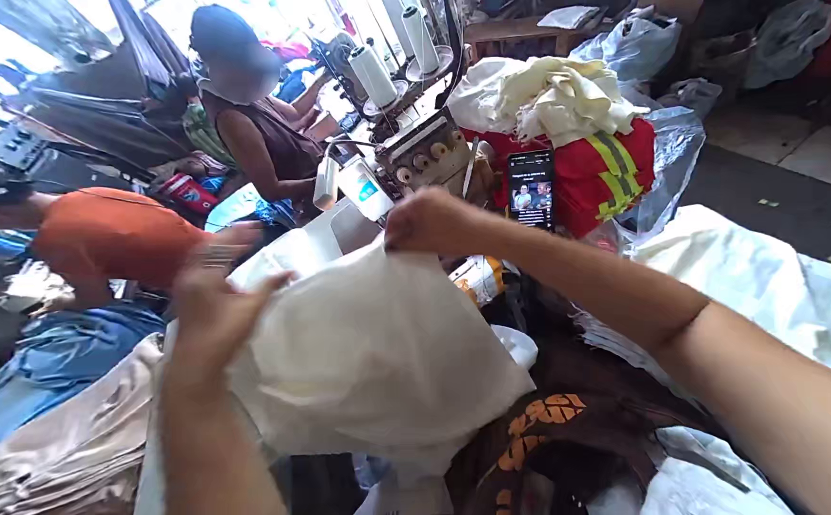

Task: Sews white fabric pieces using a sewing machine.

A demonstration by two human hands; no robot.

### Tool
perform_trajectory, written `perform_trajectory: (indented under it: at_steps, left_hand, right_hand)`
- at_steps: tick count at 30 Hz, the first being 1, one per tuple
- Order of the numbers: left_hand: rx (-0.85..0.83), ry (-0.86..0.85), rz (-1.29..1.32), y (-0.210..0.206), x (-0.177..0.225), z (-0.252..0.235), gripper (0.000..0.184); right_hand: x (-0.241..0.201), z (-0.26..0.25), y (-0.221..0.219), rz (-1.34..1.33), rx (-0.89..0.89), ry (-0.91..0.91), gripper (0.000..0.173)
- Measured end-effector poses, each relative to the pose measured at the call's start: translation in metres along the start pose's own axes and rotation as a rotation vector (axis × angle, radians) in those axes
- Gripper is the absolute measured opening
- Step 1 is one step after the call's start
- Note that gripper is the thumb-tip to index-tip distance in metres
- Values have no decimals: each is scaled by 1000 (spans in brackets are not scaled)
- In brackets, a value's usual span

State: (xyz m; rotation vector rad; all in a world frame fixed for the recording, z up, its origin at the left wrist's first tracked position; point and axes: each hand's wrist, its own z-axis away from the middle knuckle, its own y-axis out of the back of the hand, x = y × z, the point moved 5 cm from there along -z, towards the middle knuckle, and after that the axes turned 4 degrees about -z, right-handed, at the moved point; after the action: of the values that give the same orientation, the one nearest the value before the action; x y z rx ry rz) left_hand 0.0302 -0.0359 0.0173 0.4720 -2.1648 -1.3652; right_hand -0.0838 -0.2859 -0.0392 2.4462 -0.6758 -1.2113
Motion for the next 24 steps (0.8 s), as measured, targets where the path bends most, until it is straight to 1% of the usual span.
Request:
perform_trajectory:
  at_steps: [1, 2, 3, 4, 5, 7, 9, 11, 13, 15, 18, 22, 24]
  left_hand:
    - [-115, -55, 74, -32, 25, -3, 78]
    - [-194, -104, 124, -59, 46, -5, 83]
    - [-224, -126, 187, -79, 61, -6, 81]
    - [-219, -130, 232, -92, 70, -7, 76]
    - [-205, -114, 256, -100, 72, -9, 69]
    - [-155, -74, 298, -106, 65, -13, 57]
    - [-136, -24, 361, -106, 56, -16, 53]
    - [-125, 13, 465, -106, 51, -16, 47]
    - [-122, 5, 547, -108, 49, -15, 44]
    - [-119, -24, 544, -109, 49, -14, 38]
    - [-94, -130, 584, -110, 48, -14, 22]
    - [-43, -141, 620, -109, 56, -15, 13]
    - [-10, -142, 626, -109, 60, -15, 10]
  right_hand:
    - [2, 7, -17, 8, -33, 16, 8]
    - [2, 12, -29, 0, -78, 4, 7]
    - [2, 16, -36, -14, -81, -1, 5]
    - [3, 20, -39, -51, -61, 0, 5]
    - [6, 23, -40, -98, -31, -3, 8]
    - [19, 33, -40, -219, 30, -17, 16]
    - [37, 42, -43, -380, 59, -106, 23]
    - [51, 51, -48, -490, 89, -224, 22]
    - [55, 56, -49, -560, 140, -300, 18]
    - [54, 58, -50, -607, 191, -311, 17]
    - [53, 57, -51, -638, 223, -279, 18]
    - [47, 56, -50, -619, 249, -275, 16]
    - [43, 57, -50, -590, 247, -239, 16]
